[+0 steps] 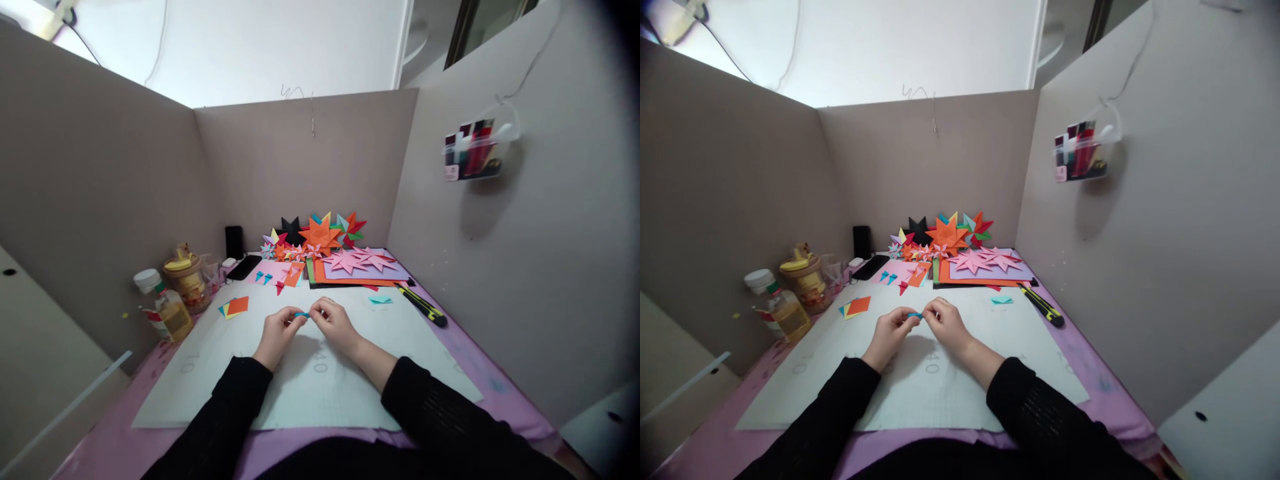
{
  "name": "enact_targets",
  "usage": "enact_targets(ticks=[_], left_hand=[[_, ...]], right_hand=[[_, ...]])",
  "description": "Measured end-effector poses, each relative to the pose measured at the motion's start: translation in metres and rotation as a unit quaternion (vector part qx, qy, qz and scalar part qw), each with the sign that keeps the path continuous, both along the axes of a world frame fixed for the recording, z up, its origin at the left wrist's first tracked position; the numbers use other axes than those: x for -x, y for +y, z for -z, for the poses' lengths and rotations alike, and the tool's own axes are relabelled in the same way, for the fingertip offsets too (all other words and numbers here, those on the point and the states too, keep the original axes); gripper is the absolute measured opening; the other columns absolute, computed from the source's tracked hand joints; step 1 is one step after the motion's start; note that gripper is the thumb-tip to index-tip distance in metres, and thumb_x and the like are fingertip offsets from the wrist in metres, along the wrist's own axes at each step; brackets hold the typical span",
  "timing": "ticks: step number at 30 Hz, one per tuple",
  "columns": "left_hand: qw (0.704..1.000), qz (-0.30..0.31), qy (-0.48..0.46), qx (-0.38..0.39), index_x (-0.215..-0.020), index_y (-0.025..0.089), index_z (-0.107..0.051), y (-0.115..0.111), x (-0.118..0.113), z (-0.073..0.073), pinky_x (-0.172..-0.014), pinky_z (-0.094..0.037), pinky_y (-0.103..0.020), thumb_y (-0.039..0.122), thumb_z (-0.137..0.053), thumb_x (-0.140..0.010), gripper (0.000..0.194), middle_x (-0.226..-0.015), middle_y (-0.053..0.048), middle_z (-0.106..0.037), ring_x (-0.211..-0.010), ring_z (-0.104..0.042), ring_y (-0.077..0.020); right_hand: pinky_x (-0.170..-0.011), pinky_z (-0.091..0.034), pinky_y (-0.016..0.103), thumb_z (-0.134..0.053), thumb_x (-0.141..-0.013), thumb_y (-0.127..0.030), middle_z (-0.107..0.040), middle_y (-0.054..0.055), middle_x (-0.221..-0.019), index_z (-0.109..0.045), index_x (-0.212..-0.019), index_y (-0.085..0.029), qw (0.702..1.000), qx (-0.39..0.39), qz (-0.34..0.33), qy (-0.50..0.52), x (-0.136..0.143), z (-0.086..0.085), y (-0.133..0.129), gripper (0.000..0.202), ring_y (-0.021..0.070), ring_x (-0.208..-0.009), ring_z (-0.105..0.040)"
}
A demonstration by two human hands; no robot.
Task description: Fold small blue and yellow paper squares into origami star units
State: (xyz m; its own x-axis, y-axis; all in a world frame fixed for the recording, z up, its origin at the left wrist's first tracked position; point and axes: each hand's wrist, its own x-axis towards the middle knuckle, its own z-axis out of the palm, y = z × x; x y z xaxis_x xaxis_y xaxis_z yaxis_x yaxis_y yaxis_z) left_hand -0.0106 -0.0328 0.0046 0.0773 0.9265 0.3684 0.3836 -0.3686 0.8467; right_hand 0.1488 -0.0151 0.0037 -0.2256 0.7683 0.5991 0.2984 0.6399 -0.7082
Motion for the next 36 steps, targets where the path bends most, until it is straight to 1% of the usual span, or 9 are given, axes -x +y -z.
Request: enact_targets(ticks=[6,8,11,14,17,21,28,36], left_hand=[[1.000,0.010,-0.009,0.004,-0.079,0.015,-0.065,0.0008,0.0007,0.0030,-0.057,-0.047,-0.022,0.036,-0.056,-0.076,0.023,-0.066,-0.002,-0.066,-0.059,-0.057,-0.0126],[1.000,0.004,0.003,-0.011,-0.082,0.015,-0.065,0.0011,0.0011,0.0034,-0.057,-0.047,-0.022,0.035,-0.056,-0.076,0.023,-0.069,-0.002,-0.066,-0.060,-0.058,-0.0126],[0.998,-0.009,0.027,-0.056,-0.088,0.016,-0.065,0.0016,0.0017,0.0028,-0.059,-0.047,-0.022,0.034,-0.058,-0.075,0.023,-0.076,-0.003,-0.068,-0.063,-0.059,-0.0128],[0.995,-0.016,0.045,-0.089,-0.085,0.017,-0.067,0.0023,0.0023,0.0024,-0.063,-0.049,-0.023,0.032,-0.058,-0.076,0.019,-0.081,-0.004,-0.069,-0.067,-0.061,-0.0138],[0.994,-0.024,0.051,-0.097,-0.083,0.017,-0.067,0.0028,0.0026,0.0034,-0.064,-0.050,-0.024,0.030,-0.058,-0.076,0.017,-0.081,-0.005,-0.069,-0.069,-0.062,-0.0147],[0.993,-0.025,0.060,-0.096,-0.084,0.017,-0.067,0.0022,0.0024,0.0047,-0.065,-0.050,-0.024,0.029,-0.059,-0.076,0.017,-0.082,-0.005,-0.070,-0.069,-0.063,-0.0150],[0.994,-0.021,0.062,-0.083,-0.084,0.018,-0.067,0.0002,0.0026,0.0030,-0.067,-0.050,-0.026,0.032,-0.058,-0.076,0.019,-0.082,-0.005,-0.070,-0.070,-0.063,-0.0159],[0.999,-0.006,0.035,-0.040,-0.080,0.017,-0.066,-0.0020,0.0003,0.0004,-0.060,-0.049,-0.022,0.034,-0.055,-0.077,0.021,-0.074,-0.004,-0.068,-0.065,-0.062,-0.0145]], right_hand=[[-0.057,-0.037,0.023,-0.049,-0.080,-0.017,-0.052,0.000,-0.067,-0.054,-0.066,-0.018,1.000,0.011,-0.004,-0.001,-0.0001,0.0021,0.0008,0.015,0.0125,-0.065,-0.050],[-0.056,-0.037,0.023,-0.049,-0.080,-0.017,-0.052,0.000,-0.067,-0.054,-0.066,-0.018,1.000,0.017,-0.009,0.002,-0.0002,0.0037,0.0017,0.015,0.0124,-0.065,-0.050],[-0.056,-0.038,0.022,-0.049,-0.080,-0.018,-0.052,0.000,-0.068,-0.055,-0.067,-0.018,1.000,0.023,-0.017,0.008,-0.0006,0.0049,0.0025,0.014,0.0124,-0.066,-0.050],[-0.057,-0.038,0.023,-0.049,-0.079,-0.017,-0.054,0.001,-0.069,-0.056,-0.068,-0.018,1.000,0.021,-0.018,0.004,-0.0009,0.0041,0.0019,0.013,0.0124,-0.066,-0.051],[-0.057,-0.039,0.023,-0.050,-0.080,-0.018,-0.056,0.001,-0.071,-0.058,-0.070,-0.018,1.000,0.009,-0.022,0.000,-0.0006,0.0028,0.0006,0.012,0.0128,-0.068,-0.052],[-0.059,-0.040,0.024,-0.050,-0.081,-0.020,-0.057,0.002,-0.071,-0.059,-0.071,-0.018,1.000,-0.005,-0.016,-0.001,0.0000,0.0027,0.0000,0.014,0.0131,-0.068,-0.052],[-0.060,-0.039,0.025,-0.049,-0.082,-0.020,-0.054,0.001,-0.068,-0.056,-0.068,-0.018,1.000,-0.002,0.010,0.000,0.0001,0.0029,-0.0006,0.016,0.0135,-0.066,-0.050],[-0.064,-0.038,0.026,-0.044,-0.082,-0.017,-0.051,0.001,-0.069,-0.051,-0.069,-0.019,1.000,-0.013,0.002,-0.006,0.0017,0.0026,-0.0026,0.016,0.0140,-0.068,-0.049]])
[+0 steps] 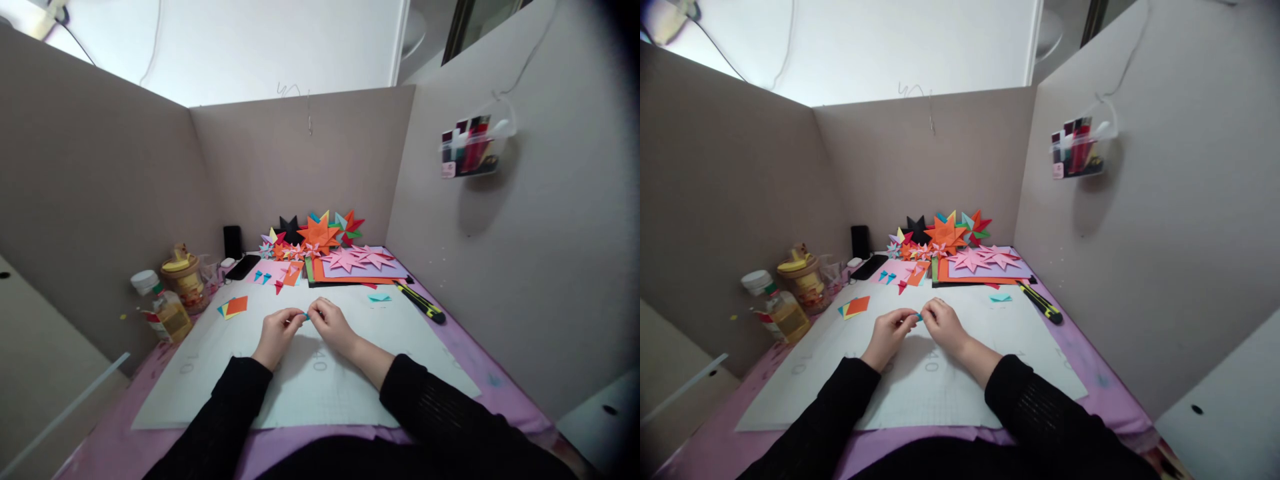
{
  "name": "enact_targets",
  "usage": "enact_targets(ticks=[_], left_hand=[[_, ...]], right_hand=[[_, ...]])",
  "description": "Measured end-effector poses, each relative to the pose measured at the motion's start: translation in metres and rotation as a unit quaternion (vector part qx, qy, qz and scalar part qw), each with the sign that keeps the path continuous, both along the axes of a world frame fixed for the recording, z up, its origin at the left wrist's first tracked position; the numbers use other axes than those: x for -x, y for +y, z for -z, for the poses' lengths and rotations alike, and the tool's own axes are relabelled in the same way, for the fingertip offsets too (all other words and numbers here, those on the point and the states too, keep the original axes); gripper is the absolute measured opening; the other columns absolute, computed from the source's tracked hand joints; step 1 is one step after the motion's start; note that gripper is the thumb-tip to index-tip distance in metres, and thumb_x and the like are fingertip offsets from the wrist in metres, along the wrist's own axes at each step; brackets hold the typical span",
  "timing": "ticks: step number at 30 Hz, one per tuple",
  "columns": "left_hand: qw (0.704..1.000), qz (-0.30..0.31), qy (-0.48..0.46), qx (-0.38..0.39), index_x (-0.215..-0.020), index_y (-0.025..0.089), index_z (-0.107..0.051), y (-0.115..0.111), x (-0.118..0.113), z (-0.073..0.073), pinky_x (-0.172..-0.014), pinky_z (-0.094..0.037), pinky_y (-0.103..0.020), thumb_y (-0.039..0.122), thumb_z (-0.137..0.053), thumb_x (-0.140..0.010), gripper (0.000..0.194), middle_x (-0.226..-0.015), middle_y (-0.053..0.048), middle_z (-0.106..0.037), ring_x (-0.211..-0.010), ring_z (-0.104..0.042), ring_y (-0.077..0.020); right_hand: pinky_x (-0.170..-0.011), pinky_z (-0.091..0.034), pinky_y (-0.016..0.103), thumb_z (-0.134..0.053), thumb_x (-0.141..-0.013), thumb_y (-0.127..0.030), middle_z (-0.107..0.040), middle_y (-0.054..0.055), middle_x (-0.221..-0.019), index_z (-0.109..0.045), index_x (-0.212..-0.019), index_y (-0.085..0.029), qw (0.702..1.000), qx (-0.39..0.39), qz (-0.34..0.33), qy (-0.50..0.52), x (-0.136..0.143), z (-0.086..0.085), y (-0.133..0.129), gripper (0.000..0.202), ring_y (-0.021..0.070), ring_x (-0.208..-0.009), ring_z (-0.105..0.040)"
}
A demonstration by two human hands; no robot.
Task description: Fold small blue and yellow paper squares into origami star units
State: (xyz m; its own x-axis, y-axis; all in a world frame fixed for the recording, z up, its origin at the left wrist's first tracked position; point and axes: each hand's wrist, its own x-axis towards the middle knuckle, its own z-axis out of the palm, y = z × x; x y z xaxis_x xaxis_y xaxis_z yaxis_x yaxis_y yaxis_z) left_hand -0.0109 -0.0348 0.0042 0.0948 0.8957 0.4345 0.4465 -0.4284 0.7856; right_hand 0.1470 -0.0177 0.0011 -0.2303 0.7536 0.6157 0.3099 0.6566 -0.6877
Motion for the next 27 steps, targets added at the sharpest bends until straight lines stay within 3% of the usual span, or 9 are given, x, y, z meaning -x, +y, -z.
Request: enact_targets(ticks=[10,15,19,27], left_hand=[[1.000,-0.007,0.009,0.024,-0.061,0.016,-0.055,0.001,0.004,-0.007,-0.053,-0.040,-0.021,0.034,-0.047,-0.079,0.027,-0.056,0.001,-0.056,-0.053,-0.051,-0.0108],[0.996,-0.042,-0.061,0.050,-0.073,0.015,-0.057,0.007,0.012,-0.006,-0.052,-0.041,-0.021,0.036,-0.047,-0.079,0.024,-0.062,0.000,-0.057,-0.057,-0.053,-0.0123],[0.998,0.021,-0.045,0.035,-0.086,0.016,-0.061,0.006,0.004,-0.004,-0.061,-0.045,-0.022,0.036,-0.055,-0.073,0.024,-0.081,-0.004,-0.063,-0.075,-0.057,-0.0153],[0.998,0.027,-0.017,0.061,-0.070,0.014,-0.062,0.003,0.000,-0.003,-0.053,-0.042,-0.021,0.036,-0.050,-0.077,0.026,-0.066,-0.003,-0.061,-0.059,-0.053,-0.0128]], right_hand=[[-0.064,-0.038,0.025,-0.044,-0.082,-0.016,-0.050,0.000,-0.069,-0.049,-0.068,-0.019,1.000,0.014,-0.010,-0.004,0.000,0.001,0.002,0.015,0.0134,-0.068,-0.048],[-0.062,-0.037,0.025,-0.044,-0.081,-0.016,-0.050,0.000,-0.068,-0.050,-0.067,-0.018,0.999,0.029,0.011,0.006,-0.003,0.001,0.006,0.016,0.0133,-0.067,-0.047],[-0.063,-0.038,0.025,-0.046,-0.081,-0.016,-0.051,0.000,-0.069,-0.052,-0.068,-0.018,1.000,0.022,-0.003,-0.011,0.002,0.005,0.006,0.014,0.0134,-0.068,-0.048],[-0.060,-0.039,0.024,-0.047,-0.080,-0.018,-0.054,0.001,-0.069,-0.055,-0.068,-0.018,0.999,0.042,-0.012,-0.005,0.003,0.008,0.007,0.015,0.0130,-0.066,-0.050]])
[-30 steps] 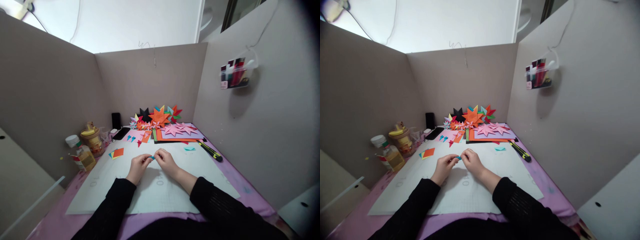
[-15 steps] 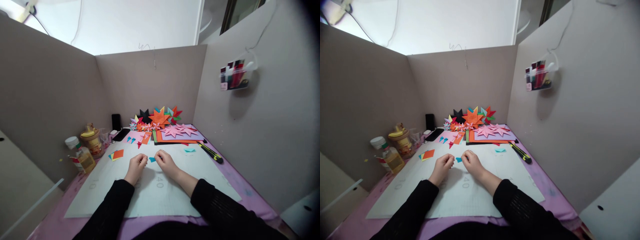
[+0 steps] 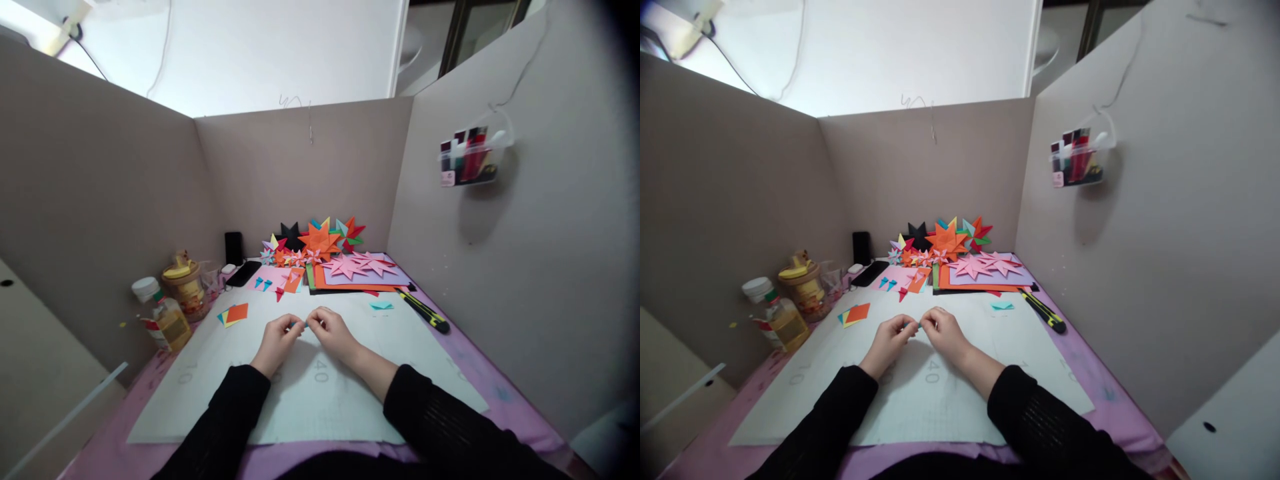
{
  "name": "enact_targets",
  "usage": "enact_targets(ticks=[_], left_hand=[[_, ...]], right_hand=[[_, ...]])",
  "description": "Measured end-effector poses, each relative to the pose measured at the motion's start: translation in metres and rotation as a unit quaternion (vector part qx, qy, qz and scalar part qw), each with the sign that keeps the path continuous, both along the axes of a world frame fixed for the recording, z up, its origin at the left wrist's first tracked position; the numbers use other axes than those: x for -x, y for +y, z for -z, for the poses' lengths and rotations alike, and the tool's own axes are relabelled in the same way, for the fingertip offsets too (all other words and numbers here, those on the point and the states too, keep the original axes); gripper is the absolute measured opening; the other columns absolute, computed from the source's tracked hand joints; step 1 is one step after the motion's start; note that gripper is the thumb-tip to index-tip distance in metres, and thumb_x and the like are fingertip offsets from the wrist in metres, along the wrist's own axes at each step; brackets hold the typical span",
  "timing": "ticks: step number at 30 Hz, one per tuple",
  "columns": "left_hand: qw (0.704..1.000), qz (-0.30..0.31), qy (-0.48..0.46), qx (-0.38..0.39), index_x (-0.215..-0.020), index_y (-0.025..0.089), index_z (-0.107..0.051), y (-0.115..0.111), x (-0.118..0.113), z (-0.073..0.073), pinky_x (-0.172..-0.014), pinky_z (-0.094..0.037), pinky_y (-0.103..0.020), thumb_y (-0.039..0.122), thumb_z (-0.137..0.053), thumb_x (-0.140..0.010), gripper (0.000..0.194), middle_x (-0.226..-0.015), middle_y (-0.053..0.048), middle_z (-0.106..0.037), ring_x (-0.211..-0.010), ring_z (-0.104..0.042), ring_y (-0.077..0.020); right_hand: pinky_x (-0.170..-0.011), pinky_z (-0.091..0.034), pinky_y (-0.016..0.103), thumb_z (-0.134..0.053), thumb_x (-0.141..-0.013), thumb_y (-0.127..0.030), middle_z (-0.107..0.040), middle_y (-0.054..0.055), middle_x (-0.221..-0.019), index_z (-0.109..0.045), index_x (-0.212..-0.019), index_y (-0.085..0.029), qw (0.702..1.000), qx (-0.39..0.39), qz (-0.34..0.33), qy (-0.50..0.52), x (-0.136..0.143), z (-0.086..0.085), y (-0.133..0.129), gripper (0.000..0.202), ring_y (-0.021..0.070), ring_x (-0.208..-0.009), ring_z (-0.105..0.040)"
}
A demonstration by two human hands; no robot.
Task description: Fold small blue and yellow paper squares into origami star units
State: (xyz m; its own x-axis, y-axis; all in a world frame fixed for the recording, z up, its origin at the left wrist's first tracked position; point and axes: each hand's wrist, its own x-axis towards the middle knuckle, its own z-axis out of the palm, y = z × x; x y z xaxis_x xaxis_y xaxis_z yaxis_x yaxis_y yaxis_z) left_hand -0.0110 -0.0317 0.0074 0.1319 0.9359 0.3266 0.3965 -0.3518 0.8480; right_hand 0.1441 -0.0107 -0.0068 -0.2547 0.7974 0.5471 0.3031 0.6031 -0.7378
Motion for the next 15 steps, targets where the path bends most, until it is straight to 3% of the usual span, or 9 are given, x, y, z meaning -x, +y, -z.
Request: enact_targets(ticks=[4,8,11,15], left_hand=[[1.000,-0.003,0.015,-0.001,-0.062,0.015,-0.060,0.000,0.003,-0.003,-0.051,-0.040,-0.021,0.035,-0.047,-0.077,0.028,-0.057,0.000,-0.057,-0.053,-0.050,-0.0114],[0.999,-0.046,0.004,0.012,-0.059,0.015,-0.058,0.006,0.017,-0.006,-0.048,-0.038,-0.020,0.035,-0.048,-0.075,0.028,-0.054,0.001,-0.055,-0.049,-0.048,-0.0109],[0.996,-0.076,-0.031,0.018,-0.066,0.015,-0.059,0.009,0.022,-0.007,-0.049,-0.040,-0.021,0.037,-0.048,-0.076,0.027,-0.060,-0.001,-0.059,-0.054,-0.052,-0.0122],[0.999,-0.033,-0.021,-0.010,-0.081,0.015,-0.064,0.005,0.011,-0.005,-0.060,-0.044,-0.022,0.037,-0.053,-0.074,0.025,-0.079,-0.004,-0.066,-0.072,-0.059,-0.0154]], right_hand=[[-0.057,-0.037,0.023,-0.048,-0.077,-0.016,-0.051,-0.001,-0.064,-0.052,-0.063,-0.018,1.000,-0.006,0.017,-0.009,-0.001,-0.001,0.001,0.015,0.0123,-0.061,-0.047],[-0.055,-0.037,0.023,-0.048,-0.076,-0.017,-0.050,-0.001,-0.062,-0.052,-0.061,-0.018,0.999,0.010,0.042,0.008,-0.009,-0.001,0.007,0.016,0.0124,-0.060,-0.047],[-0.055,-0.037,0.023,-0.048,-0.076,-0.017,-0.051,-0.001,-0.063,-0.052,-0.062,-0.018,0.998,0.019,0.055,0.016,-0.012,-0.001,0.010,0.015,0.0125,-0.060,-0.047],[-0.058,-0.037,0.023,-0.049,-0.076,-0.015,-0.052,-0.001,-0.064,-0.053,-0.063,-0.018,0.999,0.005,0.032,-0.006,-0.006,-0.001,0.005,0.014,0.0122,-0.062,-0.048]])
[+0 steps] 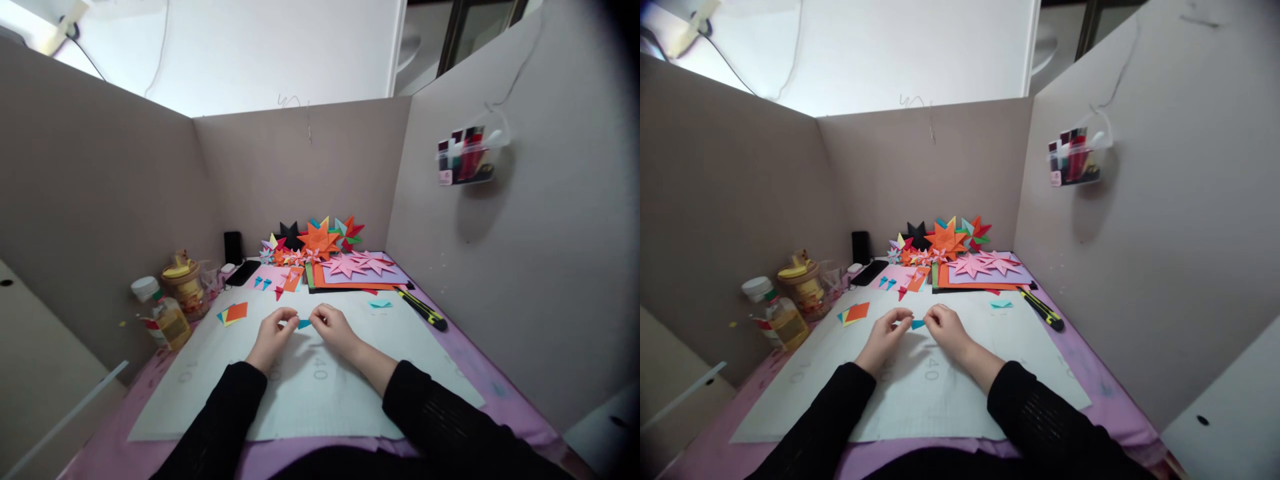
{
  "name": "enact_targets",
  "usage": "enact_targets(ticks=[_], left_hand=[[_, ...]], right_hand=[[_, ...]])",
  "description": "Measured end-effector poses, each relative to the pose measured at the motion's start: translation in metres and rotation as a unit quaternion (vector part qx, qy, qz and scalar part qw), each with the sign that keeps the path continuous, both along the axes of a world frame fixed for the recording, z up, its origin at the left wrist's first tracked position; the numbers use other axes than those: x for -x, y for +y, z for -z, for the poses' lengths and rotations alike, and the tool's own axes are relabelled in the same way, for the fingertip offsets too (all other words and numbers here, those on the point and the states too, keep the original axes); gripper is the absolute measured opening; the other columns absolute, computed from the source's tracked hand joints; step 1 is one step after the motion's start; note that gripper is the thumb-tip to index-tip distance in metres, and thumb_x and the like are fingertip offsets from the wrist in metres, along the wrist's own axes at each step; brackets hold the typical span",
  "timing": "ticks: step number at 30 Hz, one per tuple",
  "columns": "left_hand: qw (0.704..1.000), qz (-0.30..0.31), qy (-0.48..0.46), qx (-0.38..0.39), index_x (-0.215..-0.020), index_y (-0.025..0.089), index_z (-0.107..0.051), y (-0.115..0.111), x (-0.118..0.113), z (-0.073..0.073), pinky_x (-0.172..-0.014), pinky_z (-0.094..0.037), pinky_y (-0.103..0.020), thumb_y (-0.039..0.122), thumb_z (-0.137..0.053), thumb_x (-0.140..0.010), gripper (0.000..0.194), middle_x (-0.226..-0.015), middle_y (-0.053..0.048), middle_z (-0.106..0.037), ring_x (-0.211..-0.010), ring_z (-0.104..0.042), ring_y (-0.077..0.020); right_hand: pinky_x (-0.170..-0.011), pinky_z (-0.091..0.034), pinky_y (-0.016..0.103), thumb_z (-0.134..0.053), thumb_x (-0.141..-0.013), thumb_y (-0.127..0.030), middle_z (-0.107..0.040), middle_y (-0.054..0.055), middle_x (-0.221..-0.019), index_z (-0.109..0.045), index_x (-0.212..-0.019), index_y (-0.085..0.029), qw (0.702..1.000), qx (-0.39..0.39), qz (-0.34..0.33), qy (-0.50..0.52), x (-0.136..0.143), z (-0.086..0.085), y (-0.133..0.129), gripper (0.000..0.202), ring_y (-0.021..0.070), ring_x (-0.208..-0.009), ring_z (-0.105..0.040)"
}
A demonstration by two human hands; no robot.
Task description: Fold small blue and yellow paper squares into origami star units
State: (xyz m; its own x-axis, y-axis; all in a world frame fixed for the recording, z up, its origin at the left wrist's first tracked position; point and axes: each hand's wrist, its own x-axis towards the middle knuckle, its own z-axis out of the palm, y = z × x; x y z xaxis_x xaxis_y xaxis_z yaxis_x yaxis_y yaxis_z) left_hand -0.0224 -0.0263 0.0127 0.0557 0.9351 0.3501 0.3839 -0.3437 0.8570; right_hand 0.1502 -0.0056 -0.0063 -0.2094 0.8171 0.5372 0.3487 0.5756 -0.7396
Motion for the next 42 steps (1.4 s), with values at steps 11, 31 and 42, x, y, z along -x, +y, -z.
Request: enact_targets(ticks=[11,31,42], left_hand=[[0.999,-0.034,0.016,0.009,-0.070,0.015,-0.060,0.005,0.010,0.001,-0.055,-0.041,-0.022,0.040,-0.050,-0.077,0.028,-0.066,-0.002,-0.063,-0.060,-0.054,-0.0136],[0.997,0.015,0.068,-0.019,-0.065,0.015,-0.058,0.000,0.002,0.002,-0.058,-0.038,-0.023,0.039,-0.047,-0.079,0.030,-0.062,-0.001,-0.059,-0.061,-0.051,-0.0135],[0.995,0.008,-0.038,0.093,-0.052,0.016,-0.048,0.005,-0.004,0.007,-0.045,-0.027,-0.020,0.043,-0.048,-0.076,0.037,-0.044,0.005,-0.042,-0.043,-0.036,-0.0084]], right_hand=[[-0.059,-0.037,0.024,-0.047,-0.078,-0.017,-0.051,0.000,-0.067,-0.052,-0.066,-0.018,1.000,-0.003,0.007,-0.002,-0.009,-0.003,0.004,0.014,0.0129,-0.065,-0.048],[-0.057,-0.036,0.023,-0.049,-0.074,-0.020,-0.052,-0.001,-0.062,-0.053,-0.061,-0.017,0.998,0.048,0.015,0.029,-0.003,-0.007,0.004,0.014,0.0132,-0.062,-0.048],[-0.080,-0.041,0.032,-0.049,-0.071,-0.009,-0.059,0.007,-0.095,-0.058,-0.093,-0.019,0.993,-0.106,-0.033,-0.031,0.003,-0.003,-0.003,0.025,0.0191,-0.091,-0.052]])
